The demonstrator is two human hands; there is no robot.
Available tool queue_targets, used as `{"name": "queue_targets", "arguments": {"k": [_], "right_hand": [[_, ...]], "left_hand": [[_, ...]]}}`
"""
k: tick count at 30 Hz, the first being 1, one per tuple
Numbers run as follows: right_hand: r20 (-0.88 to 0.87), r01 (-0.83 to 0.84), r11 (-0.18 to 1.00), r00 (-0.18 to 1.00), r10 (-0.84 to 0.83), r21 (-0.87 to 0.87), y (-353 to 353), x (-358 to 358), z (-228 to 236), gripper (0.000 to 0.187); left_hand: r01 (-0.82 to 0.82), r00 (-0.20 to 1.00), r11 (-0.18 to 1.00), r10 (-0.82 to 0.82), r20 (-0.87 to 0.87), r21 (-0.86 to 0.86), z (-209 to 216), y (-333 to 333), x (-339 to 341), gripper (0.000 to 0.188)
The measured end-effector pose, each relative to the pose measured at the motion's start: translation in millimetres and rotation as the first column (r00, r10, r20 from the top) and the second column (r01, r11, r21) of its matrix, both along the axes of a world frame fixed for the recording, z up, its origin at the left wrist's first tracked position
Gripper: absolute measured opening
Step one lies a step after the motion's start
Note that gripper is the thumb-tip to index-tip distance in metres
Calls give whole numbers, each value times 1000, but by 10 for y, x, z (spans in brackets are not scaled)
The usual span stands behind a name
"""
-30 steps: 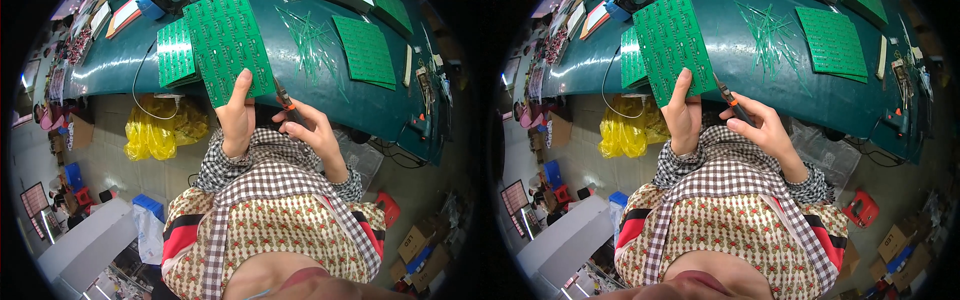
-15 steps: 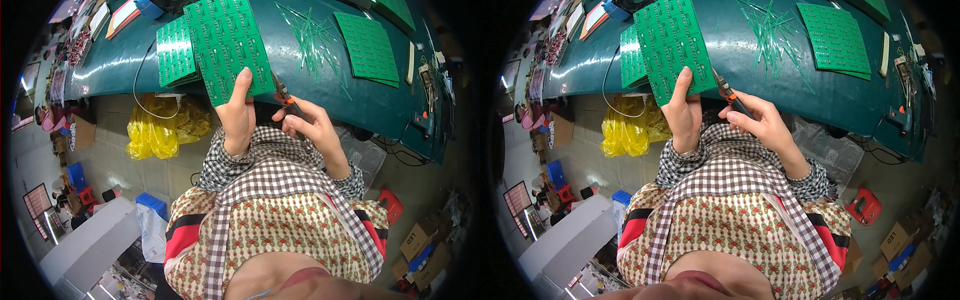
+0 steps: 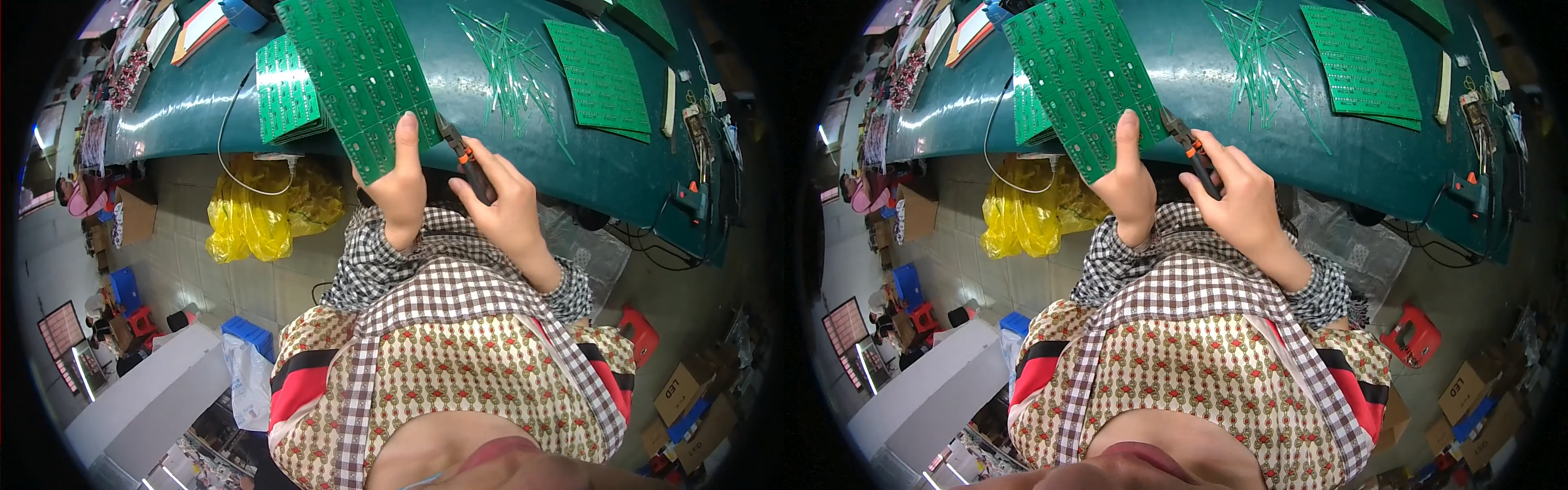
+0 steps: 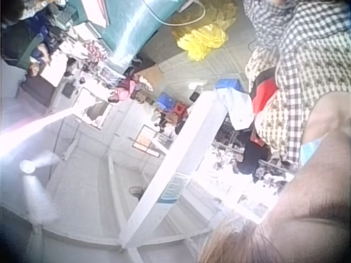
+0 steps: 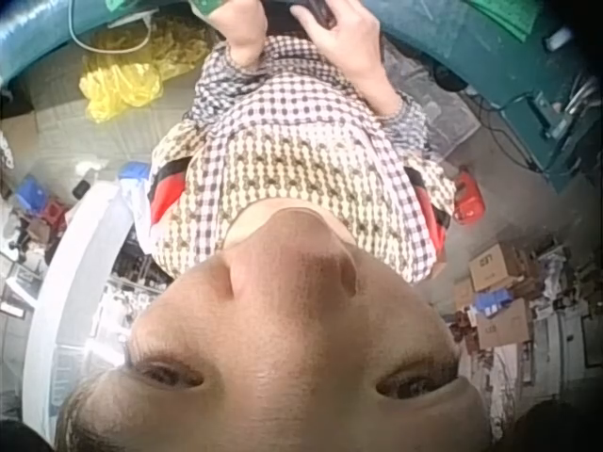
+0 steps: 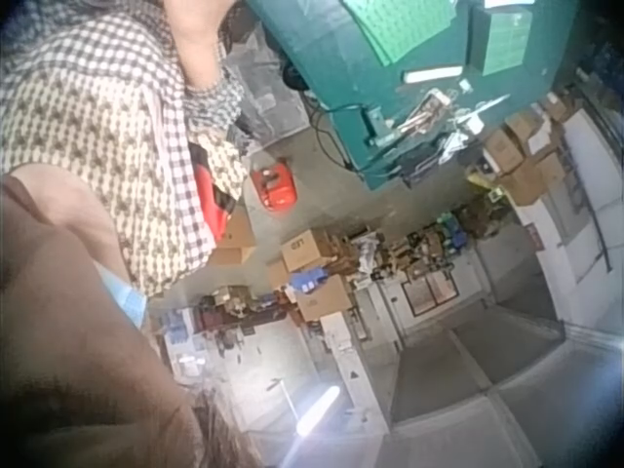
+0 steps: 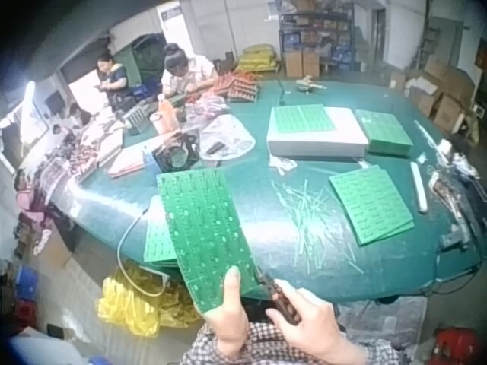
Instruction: The worker uses wire cutters to trim excess leads or components from several green PCB circuit boards at a factory workbench.
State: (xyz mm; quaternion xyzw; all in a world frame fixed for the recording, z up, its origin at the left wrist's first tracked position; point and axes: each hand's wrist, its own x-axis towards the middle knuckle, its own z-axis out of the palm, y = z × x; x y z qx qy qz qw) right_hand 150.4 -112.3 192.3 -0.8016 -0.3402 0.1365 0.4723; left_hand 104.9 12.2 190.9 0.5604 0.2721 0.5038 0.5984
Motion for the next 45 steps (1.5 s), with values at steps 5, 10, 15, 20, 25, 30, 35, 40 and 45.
{"name": "queue_targets", "arguments": {"k": [5, 10, 15, 20, 25, 30, 35, 40, 45], "right_hand": [[-644, 14, 934, 728, 235, 356, -26, 227, 201, 50], [-632, -26, 929, 726, 271, 370, 41, 286, 162, 51], [-638, -50, 927, 711, 294, 372, 59, 305, 144, 49], [-379, 27, 954, 921, 92, 299, 106, 244, -52, 47], [150, 164, 986, 975, -166, 26, 288, 112, 52, 43], [-439, 58, 935, 892, 109, 350, 162, 314, -53, 49], [-536, 32, 927, 823, 188, 374, 150, 490, 156, 47], [-571, 2, 929, 790, 225, 370, 170, 528, 137, 47], [-568, -10, 936, 792, 222, 351, 167, 573, 114, 46]], "left_hand": [[248, 945, 927, -168, 281, -280, 97, 41, -79, 43], [364, 907, 874, -254, 337, -322, 116, -8, -101, 43], [449, 873, 827, -326, 362, -338, 174, 1, -111, 44], [327, 935, 906, -269, 230, -270, 67, -14, -55, 41], [29, 998, 995, -24, -53, 91, -93, -164, 67, 28], [197, 979, 972, -188, 85, -128, -2, -22, -37, 38], [434, 884, 838, -326, 335, -330, 68, -37, -106, 46], [520, 842, 791, -411, 350, -323, 49, -32, -103, 44], [500, 857, 788, -391, 336, -359, 54, -52, -86, 37]]}}
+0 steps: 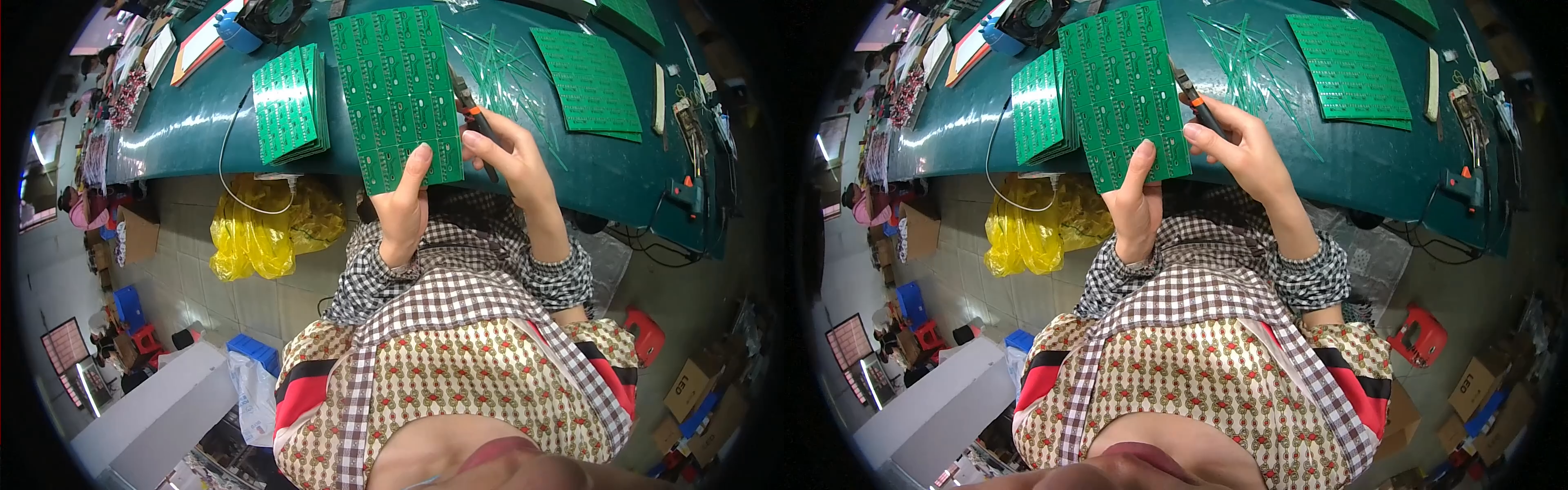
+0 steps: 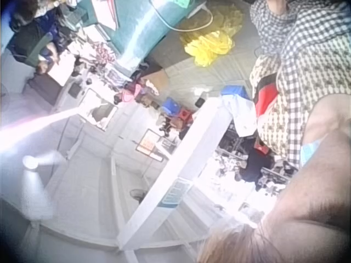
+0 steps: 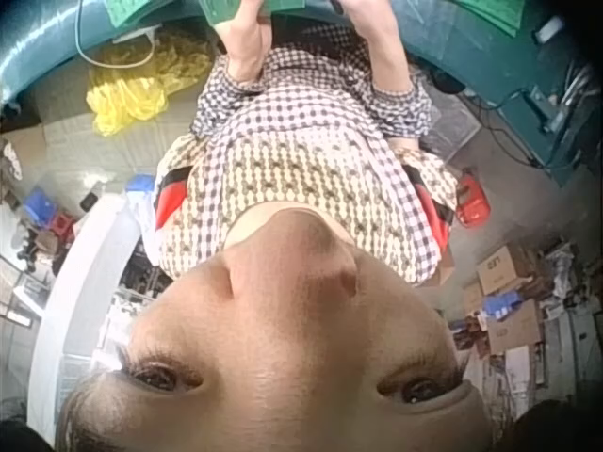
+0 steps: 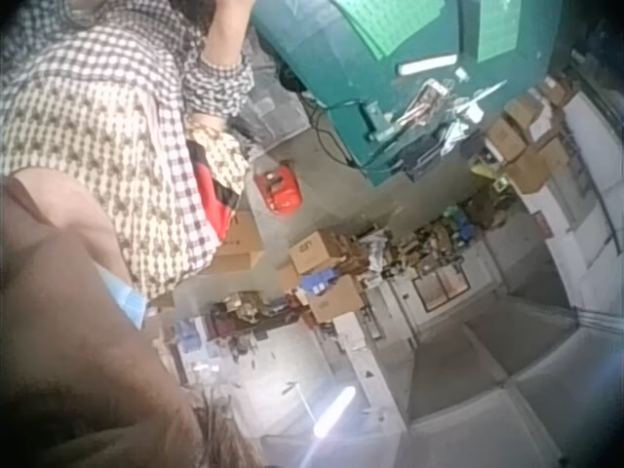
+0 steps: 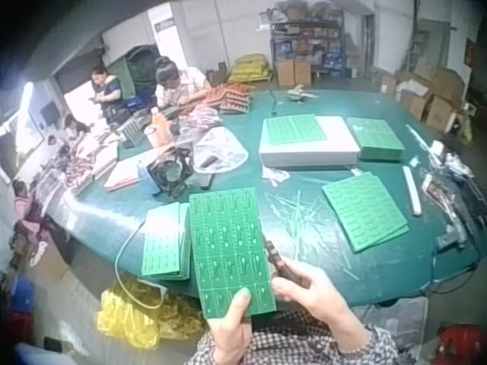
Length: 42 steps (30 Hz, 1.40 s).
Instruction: The worker uses wire cutters to trim excess leads or components from several green PCB circuit boards at a factory workbench.
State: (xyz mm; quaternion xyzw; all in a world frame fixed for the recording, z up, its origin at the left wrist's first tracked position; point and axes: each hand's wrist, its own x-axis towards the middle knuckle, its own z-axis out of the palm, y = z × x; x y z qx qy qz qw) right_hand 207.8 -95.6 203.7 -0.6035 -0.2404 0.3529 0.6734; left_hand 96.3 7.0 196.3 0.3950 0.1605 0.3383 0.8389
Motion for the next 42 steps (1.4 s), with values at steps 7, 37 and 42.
{"name": "queue_targets", "arguments": {"k": [7, 37, 42], "right_hand": [[779, 490, 866, 580, -239, -99, 184, -220, -71, 43], [103, 79, 997, 991, -80, 15, 114, 217, -22, 45], [806, 557, 830, 511, -301, -43, 366, 8, -88, 40]], "left_hand": [[-235, 931, 801, 349, -111, 551, -137, -192, 117, 24], [38, 999, 999, -38, -37, 13, -90, -13, -21, 44], [-163, 915, 647, 382, -131, 745, -324, -201, 120, 22]]}}
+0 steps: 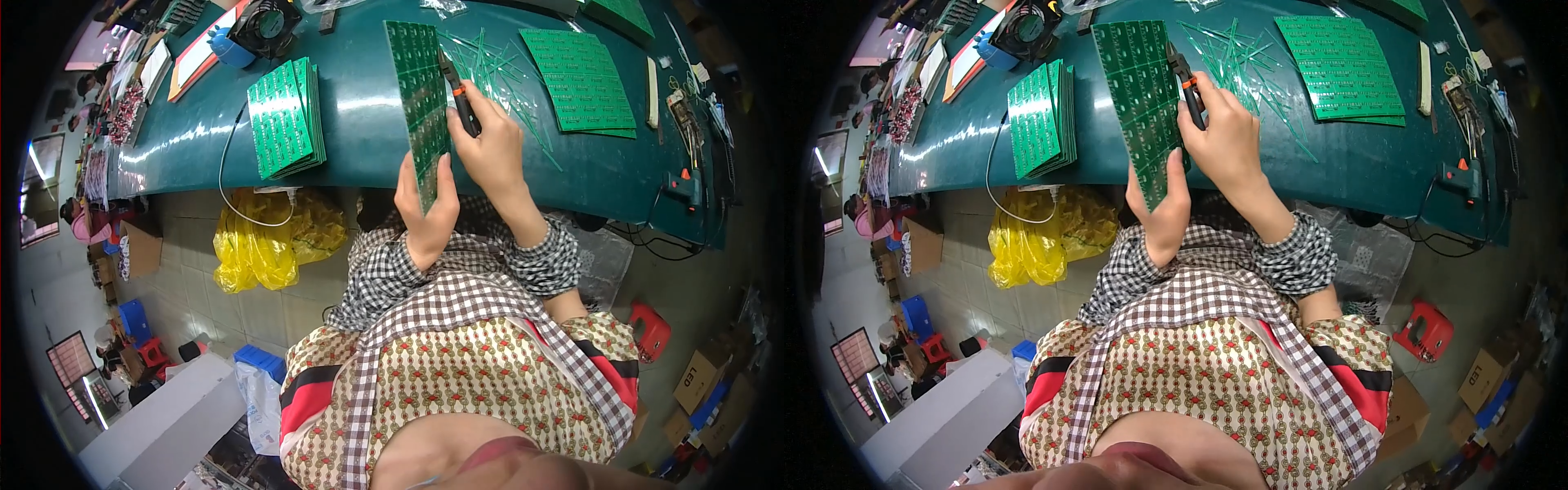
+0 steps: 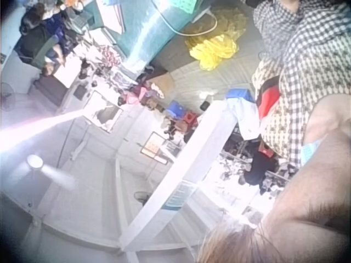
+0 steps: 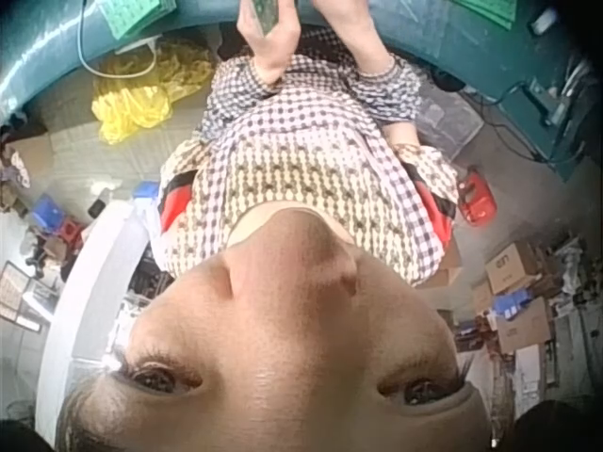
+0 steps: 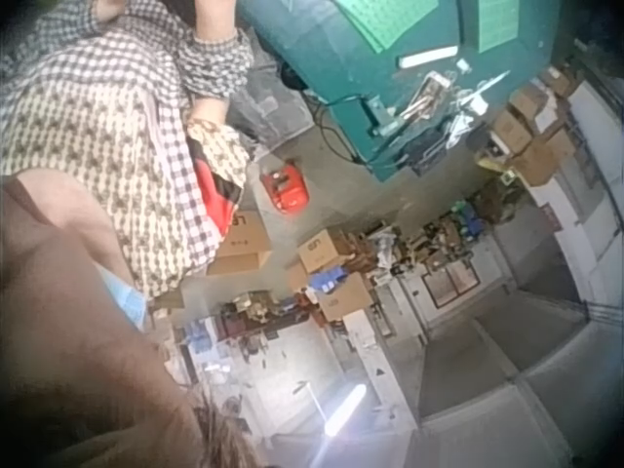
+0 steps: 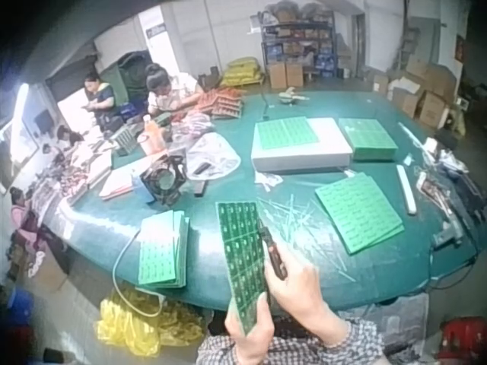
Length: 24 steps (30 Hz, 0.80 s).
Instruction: The worker uses wire cutters to trim excess leads or components from several green PCB circuit boards at a factory workbench.
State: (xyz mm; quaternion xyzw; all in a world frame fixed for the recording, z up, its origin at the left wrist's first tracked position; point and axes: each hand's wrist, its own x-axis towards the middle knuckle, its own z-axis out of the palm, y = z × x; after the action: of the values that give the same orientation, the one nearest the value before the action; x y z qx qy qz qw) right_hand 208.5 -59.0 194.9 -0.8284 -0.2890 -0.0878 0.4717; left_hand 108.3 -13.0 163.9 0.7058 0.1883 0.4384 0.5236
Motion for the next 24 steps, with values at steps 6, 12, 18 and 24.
{"name": "queue_targets", "arguments": {"k": [6, 12, 18, 24], "right_hand": [[-390, -130, 926, 880, 272, 354, -39, 115, -113, 51], [-586, -212, 820, 607, 537, 532, -143, 274, 106, 51], [-621, -237, 835, 575, 533, 497, -168, 296, 180, 49], [-387, -179, 956, 885, 260, 232, -66, 244, -31, 46]], "left_hand": [[112, 992, 929, -82, 97, -352, 187, 90, -48, 22], [291, 949, 812, -179, 258, -505, 181, 228, -77, 35], [423, 904, 662, -262, 337, -619, 189, 276, -101, 52], [161, 980, 903, -194, -45, -397, 119, 242, -126, 27]]}}
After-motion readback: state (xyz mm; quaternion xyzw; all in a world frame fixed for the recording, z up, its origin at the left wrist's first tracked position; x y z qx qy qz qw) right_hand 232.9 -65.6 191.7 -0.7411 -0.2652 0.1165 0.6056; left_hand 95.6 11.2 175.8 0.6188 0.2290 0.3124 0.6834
